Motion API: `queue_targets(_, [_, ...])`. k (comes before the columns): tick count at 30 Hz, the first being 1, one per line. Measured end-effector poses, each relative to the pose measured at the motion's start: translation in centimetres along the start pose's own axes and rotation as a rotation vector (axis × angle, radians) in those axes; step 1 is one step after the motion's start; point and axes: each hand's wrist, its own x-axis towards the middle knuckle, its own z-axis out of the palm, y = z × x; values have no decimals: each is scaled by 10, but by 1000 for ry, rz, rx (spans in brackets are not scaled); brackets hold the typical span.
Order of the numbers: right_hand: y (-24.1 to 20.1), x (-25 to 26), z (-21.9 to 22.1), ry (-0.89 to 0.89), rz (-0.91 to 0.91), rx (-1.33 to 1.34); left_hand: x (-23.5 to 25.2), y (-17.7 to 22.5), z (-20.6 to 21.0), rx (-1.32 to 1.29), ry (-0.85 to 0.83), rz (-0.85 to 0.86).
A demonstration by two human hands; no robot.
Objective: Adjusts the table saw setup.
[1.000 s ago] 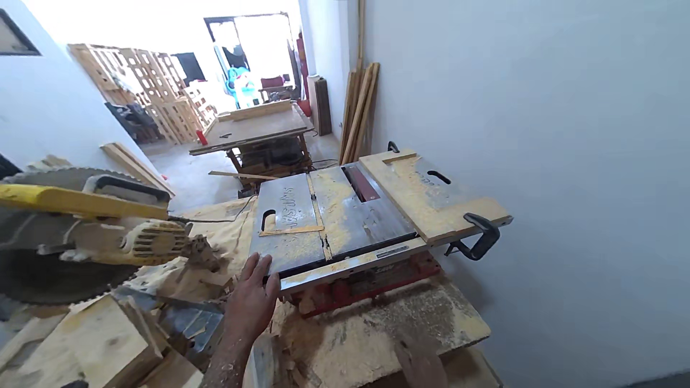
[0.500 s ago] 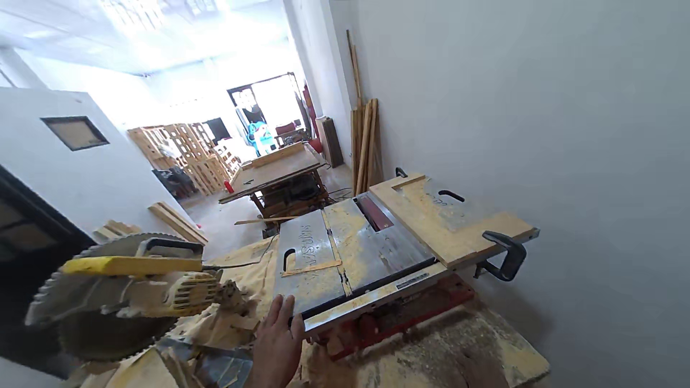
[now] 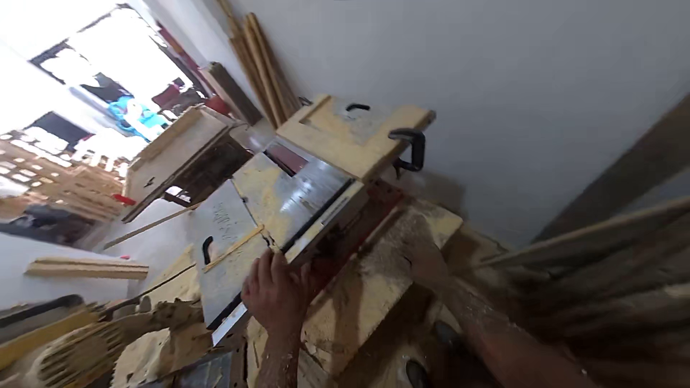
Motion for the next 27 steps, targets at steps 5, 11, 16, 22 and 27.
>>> queue_targets(5, [5, -3, 10, 105, -24, 68, 3, -2, 4, 16, 20, 18])
queue_targets(11, [9, 1, 16, 232, -76, 174, 18, 10, -4, 150, -151, -44])
queue_targets(16, [22, -39, 26, 450, -148, 437, 25, 11, 3, 312, -240, -110])
queue_targets(22, [80, -231, 202, 318, 327, 579, 27, 30, 0, 472, -192, -49])
queue_targets(27, [92, -355, 332, -506, 842, 820, 14, 168, 16, 665, -203, -418])
